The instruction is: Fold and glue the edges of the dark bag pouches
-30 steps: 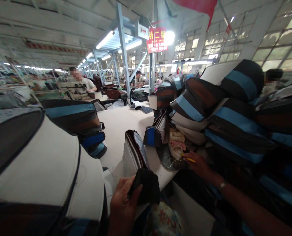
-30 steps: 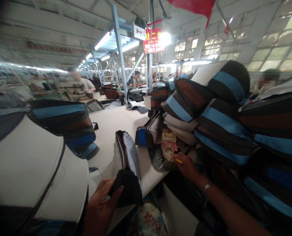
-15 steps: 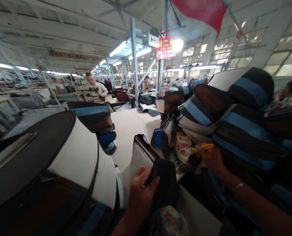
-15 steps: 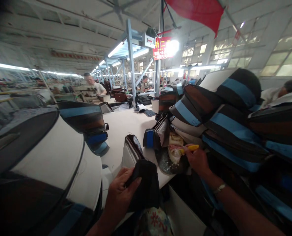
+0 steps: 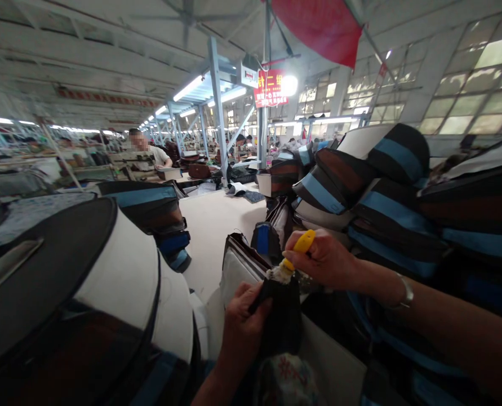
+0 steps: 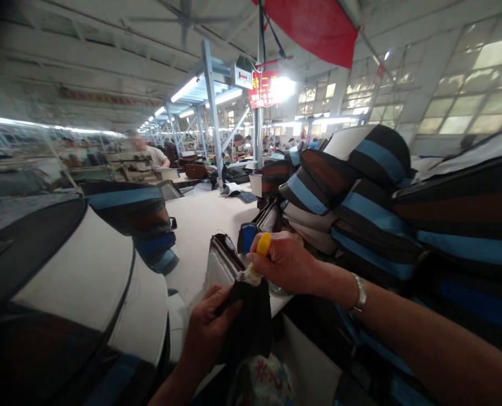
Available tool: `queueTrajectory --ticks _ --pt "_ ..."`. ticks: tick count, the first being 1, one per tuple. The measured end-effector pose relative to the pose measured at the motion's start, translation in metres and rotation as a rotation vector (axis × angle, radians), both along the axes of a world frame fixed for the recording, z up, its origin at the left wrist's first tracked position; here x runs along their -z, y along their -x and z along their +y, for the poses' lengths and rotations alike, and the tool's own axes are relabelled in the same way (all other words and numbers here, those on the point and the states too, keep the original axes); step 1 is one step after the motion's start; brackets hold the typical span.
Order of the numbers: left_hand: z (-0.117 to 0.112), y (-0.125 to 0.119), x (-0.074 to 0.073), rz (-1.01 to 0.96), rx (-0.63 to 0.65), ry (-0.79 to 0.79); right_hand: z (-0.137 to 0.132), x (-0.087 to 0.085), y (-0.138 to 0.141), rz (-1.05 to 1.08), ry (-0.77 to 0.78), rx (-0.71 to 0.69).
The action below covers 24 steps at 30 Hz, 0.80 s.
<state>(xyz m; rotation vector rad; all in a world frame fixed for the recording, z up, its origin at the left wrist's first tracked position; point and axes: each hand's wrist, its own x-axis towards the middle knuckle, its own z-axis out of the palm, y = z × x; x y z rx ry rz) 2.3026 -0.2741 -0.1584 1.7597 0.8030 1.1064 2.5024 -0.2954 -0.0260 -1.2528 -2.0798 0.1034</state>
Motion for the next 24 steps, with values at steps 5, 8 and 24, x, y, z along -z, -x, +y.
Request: queueTrajectory --ticks 5,8,24 --pt "0.0 0.002 0.002 -0.002 0.021 0.03 -0.014 -0.01 0.001 -0.024 -0.109 0.007" --pt "0.001 0.002 0.002 -0.004 0.002 -0.002 -0.016 -0.001 0.004 -0.008 -0.033 -0.064" --pt "-0.013 -0.026 0.026 0.545 -0.374 -1.058 -0.002 -0.009 0.009 -0.238 0.115 0.099"
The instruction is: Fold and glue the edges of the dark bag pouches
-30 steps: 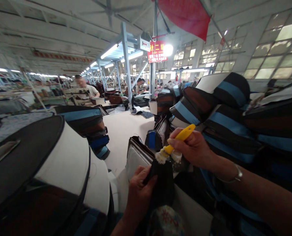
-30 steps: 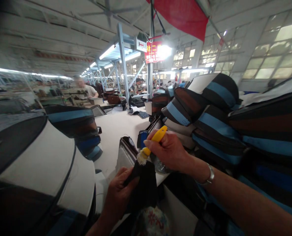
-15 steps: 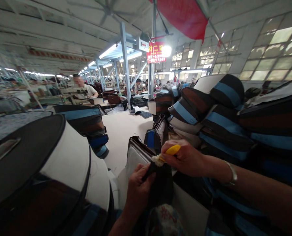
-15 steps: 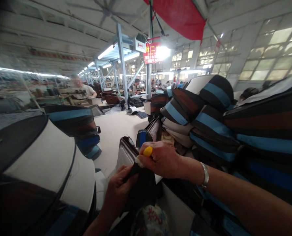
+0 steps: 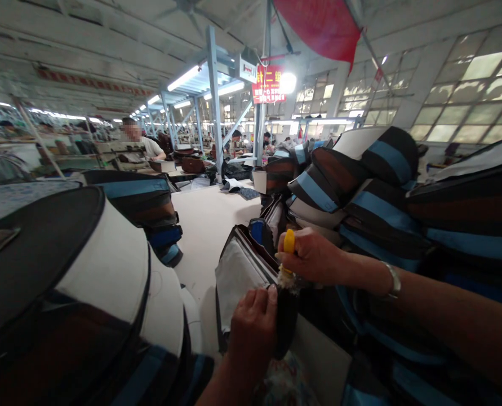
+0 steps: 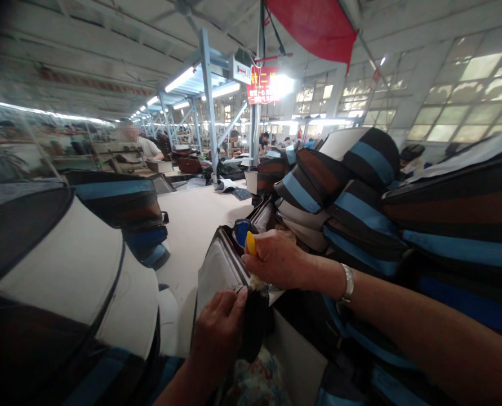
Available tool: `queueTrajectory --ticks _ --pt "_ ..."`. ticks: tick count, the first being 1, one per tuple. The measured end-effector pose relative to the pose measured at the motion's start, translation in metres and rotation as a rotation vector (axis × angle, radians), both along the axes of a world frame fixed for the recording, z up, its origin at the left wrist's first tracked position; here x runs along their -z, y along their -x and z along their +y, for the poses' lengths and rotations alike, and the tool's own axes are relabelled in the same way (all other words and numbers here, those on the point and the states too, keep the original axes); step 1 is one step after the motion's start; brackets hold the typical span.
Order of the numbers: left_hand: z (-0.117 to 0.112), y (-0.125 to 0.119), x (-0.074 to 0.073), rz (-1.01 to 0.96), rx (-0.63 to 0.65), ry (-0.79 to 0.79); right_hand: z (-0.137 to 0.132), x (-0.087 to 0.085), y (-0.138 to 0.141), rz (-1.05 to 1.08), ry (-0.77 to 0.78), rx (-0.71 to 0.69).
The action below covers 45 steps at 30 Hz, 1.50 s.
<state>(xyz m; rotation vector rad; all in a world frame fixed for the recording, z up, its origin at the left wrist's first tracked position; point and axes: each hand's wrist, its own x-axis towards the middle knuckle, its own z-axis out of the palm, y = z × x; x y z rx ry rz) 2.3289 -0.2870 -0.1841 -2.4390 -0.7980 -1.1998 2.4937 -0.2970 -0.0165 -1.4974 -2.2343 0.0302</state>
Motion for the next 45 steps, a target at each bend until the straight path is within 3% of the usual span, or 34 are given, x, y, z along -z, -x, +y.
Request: queueTrajectory --ticks 3,8,10,15,17,19,20,23,24,26,29,33,36,39,42,45 --pt "-0.003 -0.004 -0.001 0.008 0.002 -0.034 0.005 -0.005 0.002 -0.119 -0.065 0.062" --pt "-0.006 -0.008 -0.001 0.009 0.011 -0.05 0.008 -0.011 0.02 -0.373 0.084 0.024" --pt "-0.005 -0.007 -0.001 0.007 0.024 -0.057 0.01 -0.011 0.027 -0.441 0.064 0.048" --pt "-0.001 0.002 -0.007 0.002 0.045 -0.045 0.019 -0.013 0.028 -0.241 0.023 -0.001" --pt "0.004 0.012 -0.011 -0.006 0.047 -0.041 0.023 -0.015 0.017 -0.171 -0.009 0.045" --pt "0.01 0.024 -0.016 -0.076 0.061 0.021 0.022 -0.016 0.003 0.046 -0.07 0.124" --pt "0.013 0.03 -0.017 -0.138 0.069 0.091 0.02 -0.014 -0.004 0.303 -0.041 0.13" --pt "0.022 0.047 -0.019 -0.378 0.031 0.347 0.006 0.009 -0.014 1.276 0.279 0.021" --pt "0.024 0.05 -0.019 -0.421 0.004 0.395 0.001 0.022 -0.012 1.481 0.396 -0.025" --pt "0.025 0.056 -0.019 -0.441 -0.028 0.412 -0.006 0.05 -0.002 1.614 0.521 -0.075" --pt "0.018 0.06 -0.02 -0.386 -0.027 0.382 -0.009 0.082 0.021 1.745 0.584 -0.129" --pt "0.001 0.063 -0.019 -0.254 -0.083 0.374 -0.002 0.094 0.047 1.923 0.624 -0.19" --pt "-0.004 0.064 -0.017 -0.296 -0.149 0.366 0.004 0.091 0.058 1.968 0.615 -0.21" --pt "-0.001 0.064 -0.02 -0.422 -0.062 0.515 0.009 0.078 0.053 1.962 0.524 -0.2" --pt "0.003 0.063 -0.03 -0.51 0.09 0.745 0.013 0.057 0.034 1.942 0.245 -0.143" --pt "0.004 0.061 -0.038 -0.563 0.138 0.858 0.014 0.041 0.024 1.707 -0.051 -0.111"
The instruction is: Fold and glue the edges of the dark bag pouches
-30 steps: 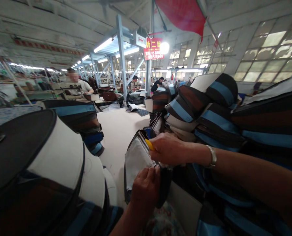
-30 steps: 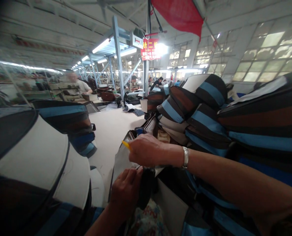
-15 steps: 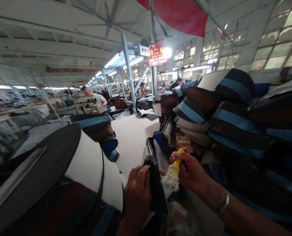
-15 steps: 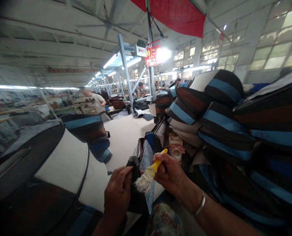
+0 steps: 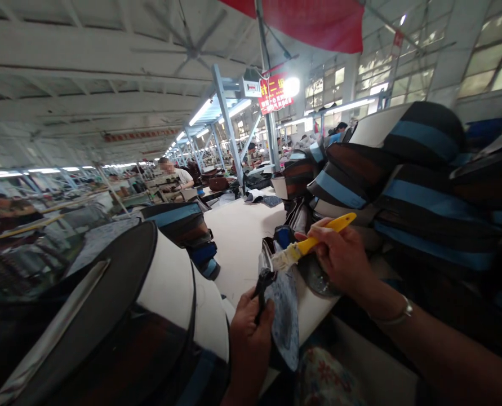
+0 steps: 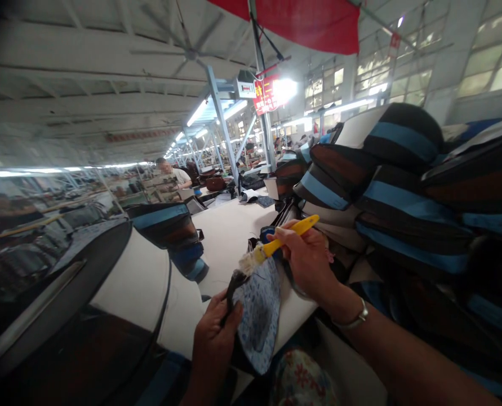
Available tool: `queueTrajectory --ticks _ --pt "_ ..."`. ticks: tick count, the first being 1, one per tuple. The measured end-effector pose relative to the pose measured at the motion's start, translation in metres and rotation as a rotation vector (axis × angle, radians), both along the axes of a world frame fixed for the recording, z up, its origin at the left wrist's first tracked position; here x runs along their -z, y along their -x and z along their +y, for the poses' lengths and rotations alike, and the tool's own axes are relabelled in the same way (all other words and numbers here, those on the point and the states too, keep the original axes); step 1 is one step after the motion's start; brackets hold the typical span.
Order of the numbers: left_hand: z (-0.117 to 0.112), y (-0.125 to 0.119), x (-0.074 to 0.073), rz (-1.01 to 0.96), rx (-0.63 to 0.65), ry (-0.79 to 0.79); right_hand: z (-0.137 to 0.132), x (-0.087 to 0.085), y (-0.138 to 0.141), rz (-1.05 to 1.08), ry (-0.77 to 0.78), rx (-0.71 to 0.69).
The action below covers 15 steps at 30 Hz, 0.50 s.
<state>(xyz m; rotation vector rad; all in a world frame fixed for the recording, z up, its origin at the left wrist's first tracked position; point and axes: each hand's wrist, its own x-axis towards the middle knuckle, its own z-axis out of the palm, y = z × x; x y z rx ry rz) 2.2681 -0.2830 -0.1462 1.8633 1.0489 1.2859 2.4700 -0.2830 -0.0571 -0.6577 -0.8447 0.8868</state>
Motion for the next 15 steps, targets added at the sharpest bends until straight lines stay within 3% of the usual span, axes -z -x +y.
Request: queueTrajectory --ticks 5,7,10,15 --pt "0.004 -0.001 -0.003 -0.004 0.018 0.024 0.001 -0.007 0.012 -0.875 -0.37 0.032" --pt "0.005 0.0 -0.004 0.017 0.034 0.034 0.002 -0.012 0.014 -1.111 -0.517 0.109" --pt "0.006 -0.001 -0.005 0.029 0.036 0.052 0.0 -0.019 0.011 -1.136 -0.569 0.228" --pt "0.007 -0.003 -0.005 0.009 0.011 0.018 0.0 -0.011 0.007 -1.204 -0.656 0.182"
